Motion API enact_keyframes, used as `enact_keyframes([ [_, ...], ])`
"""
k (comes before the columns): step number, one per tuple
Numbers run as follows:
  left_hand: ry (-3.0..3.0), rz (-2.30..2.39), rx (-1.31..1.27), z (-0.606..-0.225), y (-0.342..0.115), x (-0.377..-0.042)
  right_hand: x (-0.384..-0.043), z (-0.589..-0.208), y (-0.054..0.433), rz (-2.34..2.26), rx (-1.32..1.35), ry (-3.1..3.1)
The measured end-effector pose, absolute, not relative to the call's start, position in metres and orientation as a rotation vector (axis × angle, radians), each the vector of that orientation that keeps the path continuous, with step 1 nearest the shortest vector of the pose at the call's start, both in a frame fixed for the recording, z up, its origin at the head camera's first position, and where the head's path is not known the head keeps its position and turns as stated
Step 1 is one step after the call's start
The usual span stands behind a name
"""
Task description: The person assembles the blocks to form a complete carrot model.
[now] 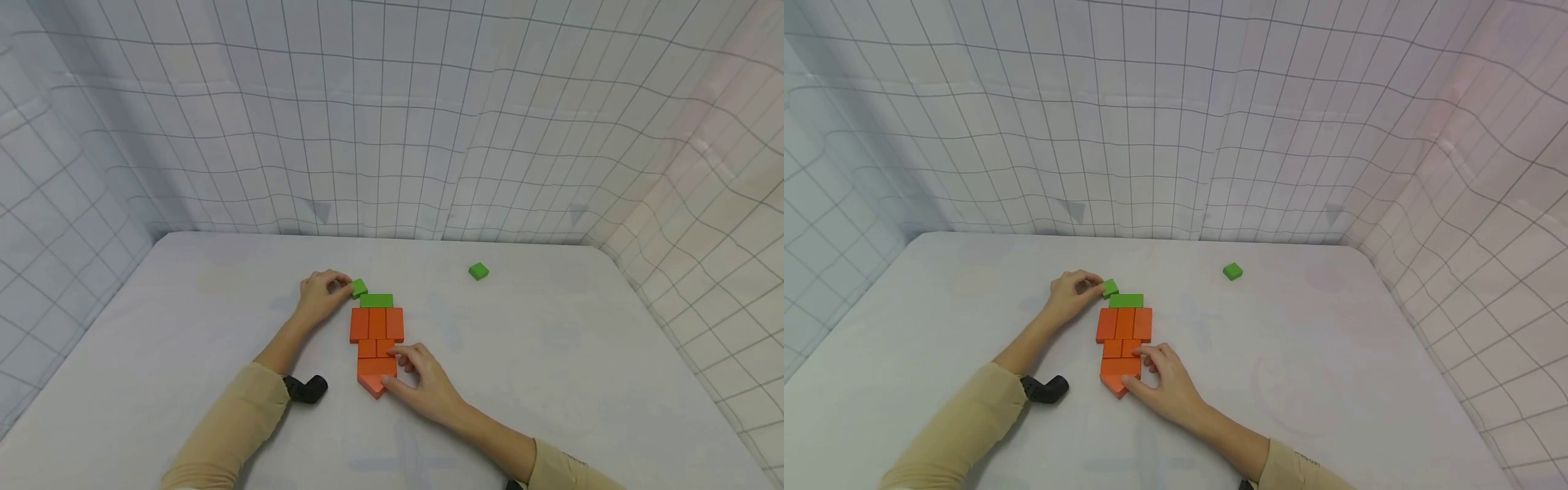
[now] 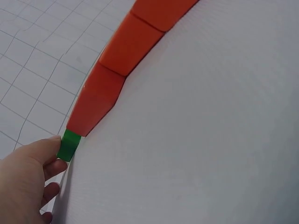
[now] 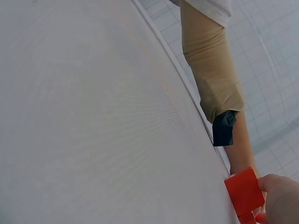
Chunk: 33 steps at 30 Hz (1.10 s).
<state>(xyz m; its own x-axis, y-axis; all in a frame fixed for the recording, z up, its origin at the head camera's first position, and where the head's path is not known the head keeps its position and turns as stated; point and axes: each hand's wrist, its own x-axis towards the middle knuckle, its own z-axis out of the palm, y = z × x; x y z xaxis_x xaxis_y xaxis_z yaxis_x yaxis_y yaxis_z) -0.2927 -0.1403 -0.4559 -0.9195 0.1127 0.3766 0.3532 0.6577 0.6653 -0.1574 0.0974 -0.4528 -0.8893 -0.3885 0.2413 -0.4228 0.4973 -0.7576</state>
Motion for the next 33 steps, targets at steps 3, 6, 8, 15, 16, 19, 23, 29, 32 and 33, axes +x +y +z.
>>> enact_keyframes([
  [3,-2.568,-1.132,-0.384,-0.456,-0.141,-0.292,-0.157,-0.452,0.097,1.373,0.729,-2.683],
  [6,-2.569,-1.138,-0.393,-0.456,-0.141,-0.292,-0.157,-0.452,0.097,1.37,0.728,-2.681],
  [8,-2.571,-1.137,-0.396,-0.457,-0.142,-0.292,-0.157,-0.452,0.097,1.373,0.728,-2.681],
  [15,-2.574,-1.137,-0.399,-0.456,-0.142,-0.292,-0.158,-0.453,0.097,1.373,0.735,-2.676],
  [16,-2.573,-1.137,-0.4,-0.456,-0.142,-0.292,-0.158,-0.453,0.097,1.379,0.735,-2.673],
  [19,-2.572,-1.139,-0.4,-0.456,-0.142,-0.292,-0.16,-0.453,0.098,1.408,0.736,-2.651],
  [23,-2.575,-1.143,-0.4,-0.456,-0.142,-0.291,-0.177,-0.444,0.108,1.484,0.703,-2.539],
  [29,-2.568,-1.158,-0.402,-0.454,-0.143,-0.29,-0.24,-0.417,0.145,1.43,0.421,-2.371],
  [32,-2.562,-1.158,-0.41,-0.455,-0.143,-0.29,-0.271,-0.414,0.167,1.373,0.261,-2.348],
  [33,-2.56,-1.157,-0.416,-0.455,-0.143,-0.29,-0.279,-0.415,0.174,1.361,0.206,-2.353],
])
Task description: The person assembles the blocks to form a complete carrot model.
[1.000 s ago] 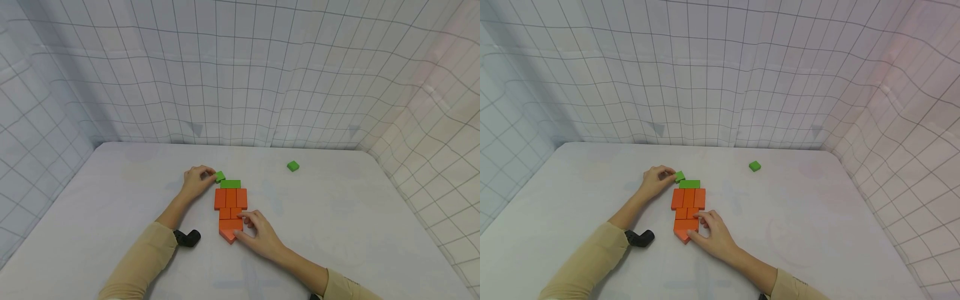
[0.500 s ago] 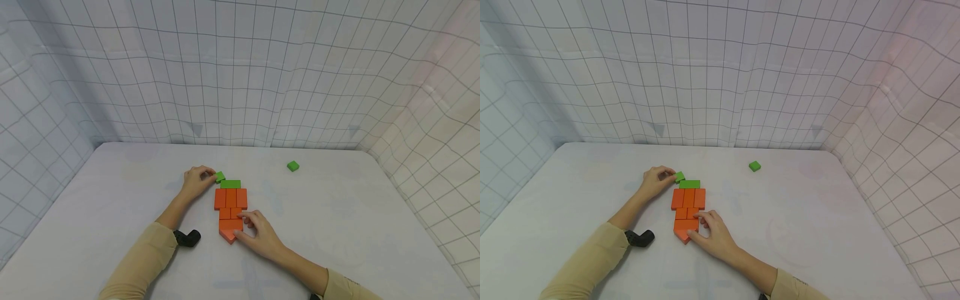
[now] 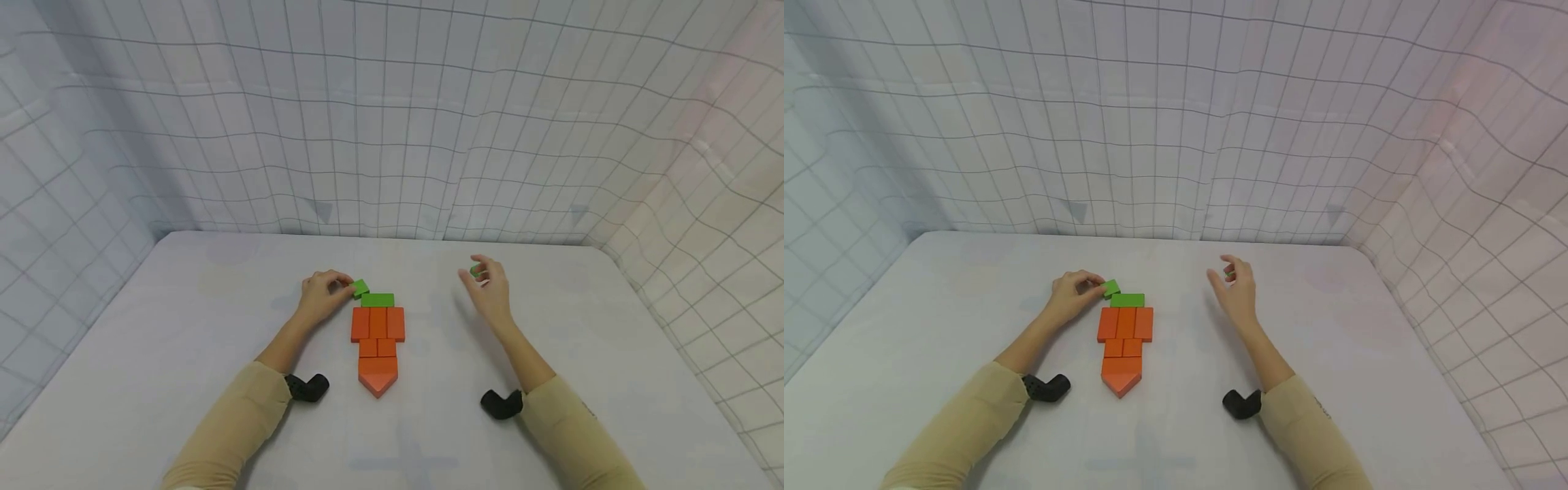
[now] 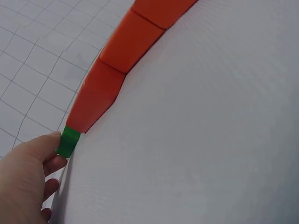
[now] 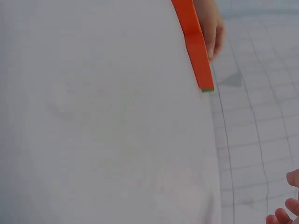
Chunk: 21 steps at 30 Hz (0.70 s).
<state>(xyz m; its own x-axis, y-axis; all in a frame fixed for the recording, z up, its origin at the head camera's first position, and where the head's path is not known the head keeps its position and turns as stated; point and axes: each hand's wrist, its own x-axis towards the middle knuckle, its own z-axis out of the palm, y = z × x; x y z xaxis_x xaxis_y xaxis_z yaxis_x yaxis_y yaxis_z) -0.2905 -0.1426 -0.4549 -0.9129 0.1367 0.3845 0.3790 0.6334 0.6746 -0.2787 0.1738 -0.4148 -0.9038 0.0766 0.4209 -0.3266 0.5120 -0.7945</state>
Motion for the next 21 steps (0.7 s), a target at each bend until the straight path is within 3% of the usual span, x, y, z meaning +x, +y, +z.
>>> enact_keyframes([
  [9,-2.548,-1.16,-0.441,-0.457,-0.143,-0.291,-0.312,-0.437,0.208,1.32,-0.117,-2.477],
  [21,-2.563,-1.154,-0.445,-0.456,-0.144,-0.29,-0.314,-0.451,0.215,1.253,-0.097,-2.542],
])
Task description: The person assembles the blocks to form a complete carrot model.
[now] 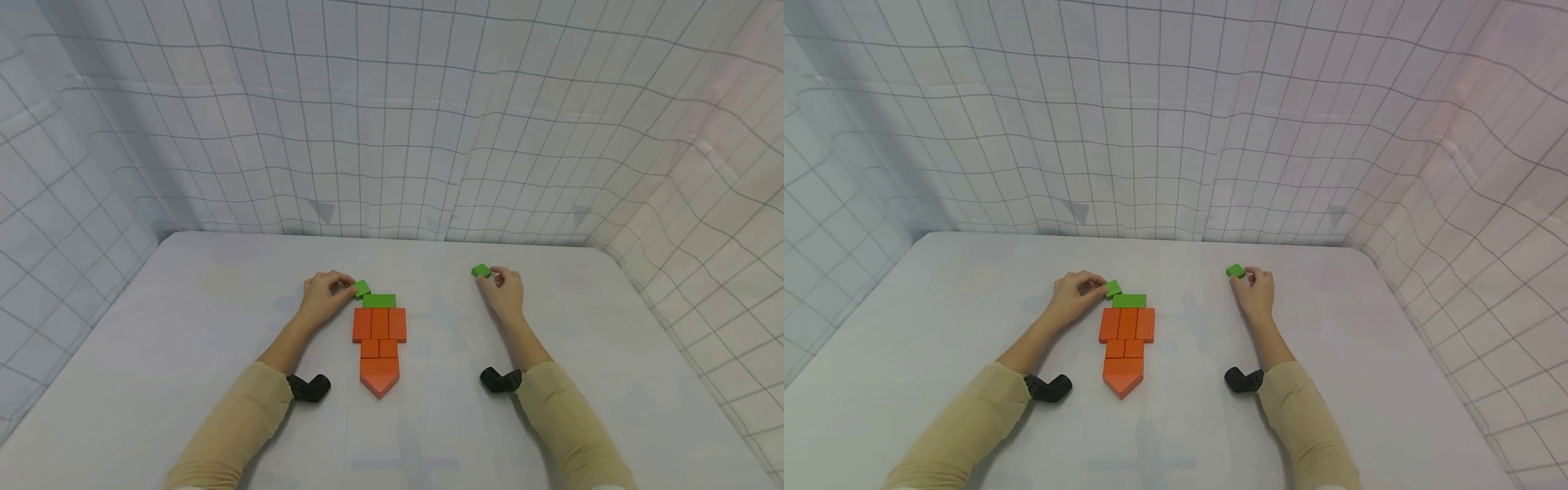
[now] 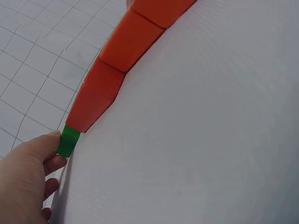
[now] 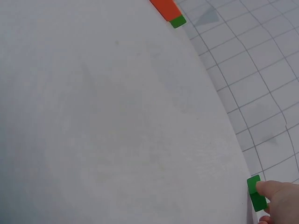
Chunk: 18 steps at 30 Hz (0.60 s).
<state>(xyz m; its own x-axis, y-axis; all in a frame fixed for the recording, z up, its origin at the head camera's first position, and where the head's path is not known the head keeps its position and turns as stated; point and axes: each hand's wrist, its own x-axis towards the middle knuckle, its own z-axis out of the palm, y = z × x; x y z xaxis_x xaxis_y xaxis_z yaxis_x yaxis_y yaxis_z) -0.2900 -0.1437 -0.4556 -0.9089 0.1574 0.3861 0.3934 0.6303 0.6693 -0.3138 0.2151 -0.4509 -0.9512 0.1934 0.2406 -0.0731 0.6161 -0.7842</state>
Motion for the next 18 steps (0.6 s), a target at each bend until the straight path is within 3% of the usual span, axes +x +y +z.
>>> enact_keyframes([
  [10,-2.569,-1.161,-0.442,-0.455,-0.143,-0.289,-0.313,-0.45,0.206,1.28,-0.103,-2.449],
  [18,-2.572,-1.146,-0.438,-0.454,-0.143,-0.289,-0.308,-0.446,0.165,1.347,0.06,-2.441],
])
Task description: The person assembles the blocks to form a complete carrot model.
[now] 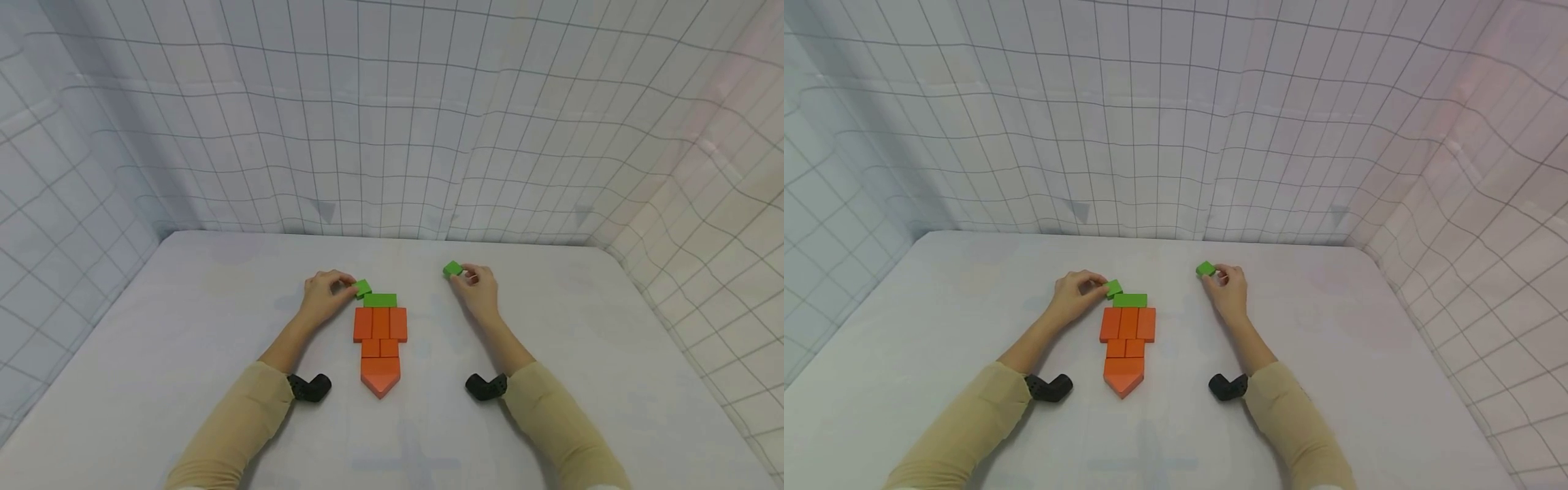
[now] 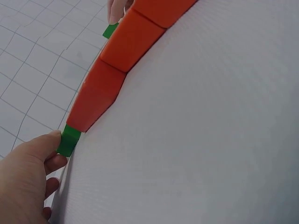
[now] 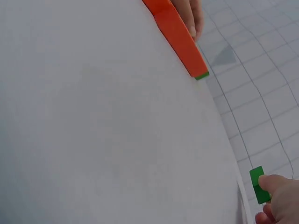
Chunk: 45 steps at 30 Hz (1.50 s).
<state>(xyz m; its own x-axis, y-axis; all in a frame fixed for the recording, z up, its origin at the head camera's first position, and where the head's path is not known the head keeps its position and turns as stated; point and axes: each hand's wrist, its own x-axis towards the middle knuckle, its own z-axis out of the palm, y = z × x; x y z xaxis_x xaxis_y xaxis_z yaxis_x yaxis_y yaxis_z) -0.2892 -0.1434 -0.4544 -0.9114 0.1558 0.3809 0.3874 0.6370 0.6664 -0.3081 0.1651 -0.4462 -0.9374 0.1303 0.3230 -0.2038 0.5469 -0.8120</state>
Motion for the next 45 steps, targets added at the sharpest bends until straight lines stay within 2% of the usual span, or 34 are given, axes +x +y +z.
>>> enact_keyframes([
  [14,-2.576,-1.16,-0.437,-0.453,-0.143,-0.288,-0.297,-0.453,0.106,1.374,0.38,-2.547],
  [45,-2.552,-1.155,-0.453,-0.457,-0.143,-0.291,-0.297,-0.45,0.094,1.281,0.405,-2.631],
])
